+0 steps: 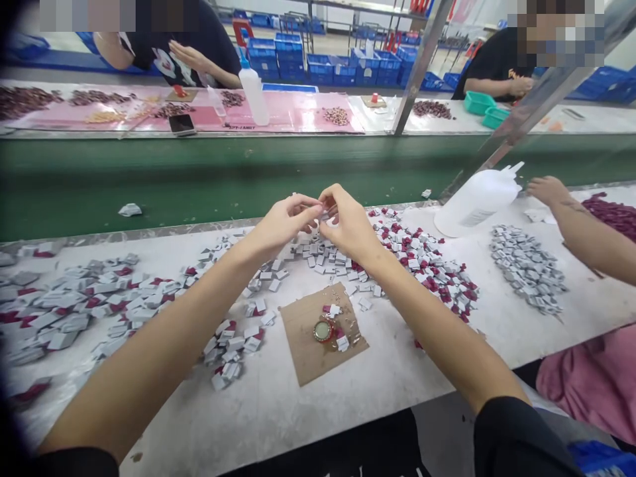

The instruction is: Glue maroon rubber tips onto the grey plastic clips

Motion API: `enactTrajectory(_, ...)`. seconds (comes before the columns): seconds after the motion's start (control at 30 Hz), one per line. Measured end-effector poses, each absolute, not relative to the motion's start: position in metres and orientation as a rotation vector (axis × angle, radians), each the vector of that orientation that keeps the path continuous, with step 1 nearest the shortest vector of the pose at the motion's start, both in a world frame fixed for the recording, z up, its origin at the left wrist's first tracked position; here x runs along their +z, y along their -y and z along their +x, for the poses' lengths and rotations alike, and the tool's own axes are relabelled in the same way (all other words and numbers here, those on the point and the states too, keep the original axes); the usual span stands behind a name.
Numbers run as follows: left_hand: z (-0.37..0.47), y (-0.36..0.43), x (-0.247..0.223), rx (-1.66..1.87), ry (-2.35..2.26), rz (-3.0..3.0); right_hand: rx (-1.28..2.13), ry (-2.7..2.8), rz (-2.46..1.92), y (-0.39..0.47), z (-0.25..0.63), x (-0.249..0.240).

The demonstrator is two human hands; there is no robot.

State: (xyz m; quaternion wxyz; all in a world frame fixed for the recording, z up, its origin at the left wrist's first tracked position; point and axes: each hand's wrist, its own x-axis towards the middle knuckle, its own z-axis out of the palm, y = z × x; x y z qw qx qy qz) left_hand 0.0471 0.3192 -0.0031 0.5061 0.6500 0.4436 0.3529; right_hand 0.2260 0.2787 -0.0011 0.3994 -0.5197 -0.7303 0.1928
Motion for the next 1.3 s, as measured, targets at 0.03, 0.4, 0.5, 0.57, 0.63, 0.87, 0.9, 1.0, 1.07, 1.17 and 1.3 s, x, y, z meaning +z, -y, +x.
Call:
enactTrajectory(0.03, 0.047, -0.307, -0.001, 0.85, -0.99, 1.526, 0.474, 1.84, -1.248, -0.262, 0.227, 0.001)
enactTrajectory(0.4, 0.04, -0.218, 0.001, 0.75, -0.718, 1.395, 0.897, 1.314, -1.187, -0.151, 0.242, -0.009)
enactTrajectory(0.5, 0.038, -0.211, -0.01, 0.685, -0.736, 1.519, 0.851, 1.354, -1.261, -0.125, 0.246, -0.015)
enactTrajectory(0.57, 0.036, -0.219, -0.019, 0.733, -0.852, 1.738, 0.836, 1.353, -1.334, -0.11, 0.246, -0.019)
enactTrajectory(0.63, 0.037, -0.234, -0.029, 0.787, -1.041, 1.975, 0.83, 1.339, -1.391, -0.099, 0.244, -0.022)
enactTrajectory(0.87, 0.066, -0.272, -0.044, 0.644, -1.376, 2.306, 0.809, 1.447, -1.42, -0.087, 0.231, -0.021)
enactTrajectory(0.9, 0.07, -0.274, -0.044, 0.636, -1.378, 2.307, 0.808, 1.458, -1.429, -0.085, 0.231, -0.021)
enactTrajectory(1.0, 0.079, -0.278, -0.045, 0.616, -1.405, 2.271, 0.838, 1.491, -1.449, -0.076, 0.233, -0.02)
enactTrajectory(1.07, 0.079, -0.282, -0.046, 0.595, -1.412, 2.254, 0.864, 1.498, -1.448, -0.071, 0.233, -0.021)
enactTrajectory(1.17, 0.074, -0.281, -0.042, 0.648, -1.348, 2.195, 0.867, 1.493, -1.442, -0.068, 0.231, -0.025)
enactTrajectory(1.3, 0.059, -0.265, -0.03, 0.794, -1.157, 1.875, 0.879, 1.519, -1.434, -0.07, 0.228, -0.03)
